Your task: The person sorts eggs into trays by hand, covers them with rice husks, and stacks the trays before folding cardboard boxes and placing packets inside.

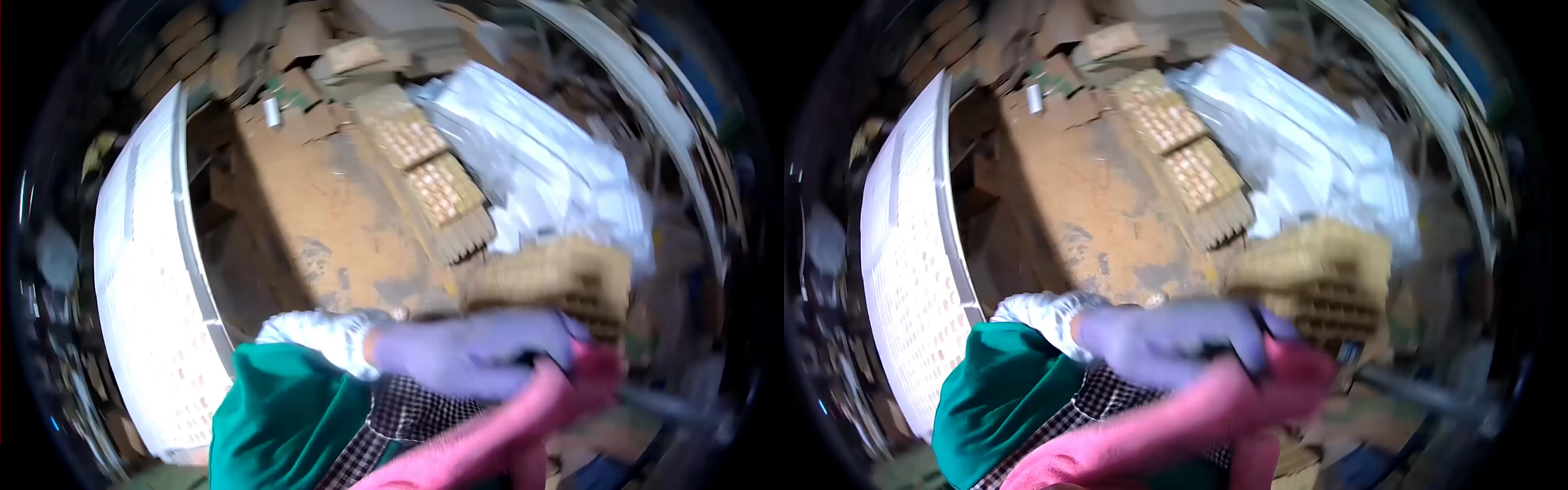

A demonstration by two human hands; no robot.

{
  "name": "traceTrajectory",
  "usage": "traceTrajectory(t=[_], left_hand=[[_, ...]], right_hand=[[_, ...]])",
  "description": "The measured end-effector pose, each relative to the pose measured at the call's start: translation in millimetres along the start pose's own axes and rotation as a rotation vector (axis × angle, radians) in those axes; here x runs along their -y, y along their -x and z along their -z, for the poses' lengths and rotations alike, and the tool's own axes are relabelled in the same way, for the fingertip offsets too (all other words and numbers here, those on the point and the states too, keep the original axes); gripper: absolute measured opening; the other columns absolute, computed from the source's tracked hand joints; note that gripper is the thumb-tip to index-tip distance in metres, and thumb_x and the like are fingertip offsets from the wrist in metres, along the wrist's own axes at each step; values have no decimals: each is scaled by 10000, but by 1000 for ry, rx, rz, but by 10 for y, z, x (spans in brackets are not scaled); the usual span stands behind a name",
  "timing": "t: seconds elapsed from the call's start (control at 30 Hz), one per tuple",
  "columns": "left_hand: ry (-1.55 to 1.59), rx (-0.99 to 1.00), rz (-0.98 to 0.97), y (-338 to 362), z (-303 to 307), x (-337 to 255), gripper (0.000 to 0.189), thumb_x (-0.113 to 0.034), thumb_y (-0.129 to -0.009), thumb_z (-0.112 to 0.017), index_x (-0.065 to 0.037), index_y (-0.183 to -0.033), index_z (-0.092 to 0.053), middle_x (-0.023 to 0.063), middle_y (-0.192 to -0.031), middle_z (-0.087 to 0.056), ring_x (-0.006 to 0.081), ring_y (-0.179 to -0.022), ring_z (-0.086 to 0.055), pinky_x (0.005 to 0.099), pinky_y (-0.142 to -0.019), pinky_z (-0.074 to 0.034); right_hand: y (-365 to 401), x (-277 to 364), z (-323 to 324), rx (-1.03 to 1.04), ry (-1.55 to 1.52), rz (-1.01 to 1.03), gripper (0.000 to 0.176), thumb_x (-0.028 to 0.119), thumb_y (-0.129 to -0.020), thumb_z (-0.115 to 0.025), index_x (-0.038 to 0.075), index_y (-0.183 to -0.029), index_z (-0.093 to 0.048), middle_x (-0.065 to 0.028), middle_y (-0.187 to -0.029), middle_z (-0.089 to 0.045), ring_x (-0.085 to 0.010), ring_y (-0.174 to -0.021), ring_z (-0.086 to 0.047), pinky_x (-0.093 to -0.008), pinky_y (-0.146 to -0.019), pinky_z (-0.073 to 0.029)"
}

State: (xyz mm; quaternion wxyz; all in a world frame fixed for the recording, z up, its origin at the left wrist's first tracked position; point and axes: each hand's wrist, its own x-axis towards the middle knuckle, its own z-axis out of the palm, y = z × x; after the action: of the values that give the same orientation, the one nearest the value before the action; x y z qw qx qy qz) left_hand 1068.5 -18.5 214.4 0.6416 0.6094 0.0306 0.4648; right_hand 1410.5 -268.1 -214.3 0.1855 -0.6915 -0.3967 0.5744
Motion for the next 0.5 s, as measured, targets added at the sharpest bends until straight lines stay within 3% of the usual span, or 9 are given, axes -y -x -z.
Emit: traceTrajectory(t=[0.03, 0.1, 0.13, 0.2, 0.4, 0.5], left_hand=[[-26, 33, -48, 19, 40, -229, 253, -141, -892, -541, -37, -1122, -524, 199, -1186, -498, 304, -1099, -502, 378, -945, -392], [50, 43, -220, 61, 85, -514, 417, -283, -909, -499, 18, -1191, -434, 170, -1132, -511, 307, -1072, -495, 376, -902, -402], [-174, -25, -112, 172, 97, -329, 332, -267, -911, -489, 17, -1081, -520, 176, -1037, -563, 300, -914, -575, 354, -776, -476], [-212, -79, -120, 322, 267, -478, 287, -244, -894, -497, 7, -1032, -510, 157, -992, -549, 281, -872, -553, 343, -747, -461], [-145, -380, -109, 750, 896, -998, 164, -178, -842, -523, -25, -883, -481, 100, -858, -507, 223, -745, -488, 312, -658, -416], [92, -573, -35, 876, 1190, -1222, 126, -145, -816, -536, -41, -808, -466, 72, -792, -486, 194, -681, -456, 297, -614, -394]], right_hand=[[-247, 255, 22, 8, 57, -20, 218, 163, -887, -452, 59, -1076, -487, -130, -942, -531, -253, -882, -511, -361, -789, -427], [-800, 788, 172, 27, 168, -17, 212, 170, -880, -462, 58, -1058, -494, -133, -937, -535, -255, -879, -516, -363, -784, -429], [-1024, 993, 216, 32, 224, -12, 210, 173, -877, -467, 57, -1049, -497, -134, -935, -537, -256, -877, -518, -365, -781, -430], [-1471, 1412, 277, 56, 341, 10, 205, 180, -870, -477, 56, -1032, -503, -137, -931, -541, -258, -874, -522, -367, -775, -432], [-2634, 2575, -101, 200, 661, 111, 196, 199, -850, -507, 52, -979, -521, -144, -917, -554, -264, -864, -535, -373, -757, -438], [-3171, 3025, -467, 306, 824, 180, 195, 209, -840, -523, 50, -953, -530, -148, -910, -560, -267, -858, -542, -376, -748, -441]])
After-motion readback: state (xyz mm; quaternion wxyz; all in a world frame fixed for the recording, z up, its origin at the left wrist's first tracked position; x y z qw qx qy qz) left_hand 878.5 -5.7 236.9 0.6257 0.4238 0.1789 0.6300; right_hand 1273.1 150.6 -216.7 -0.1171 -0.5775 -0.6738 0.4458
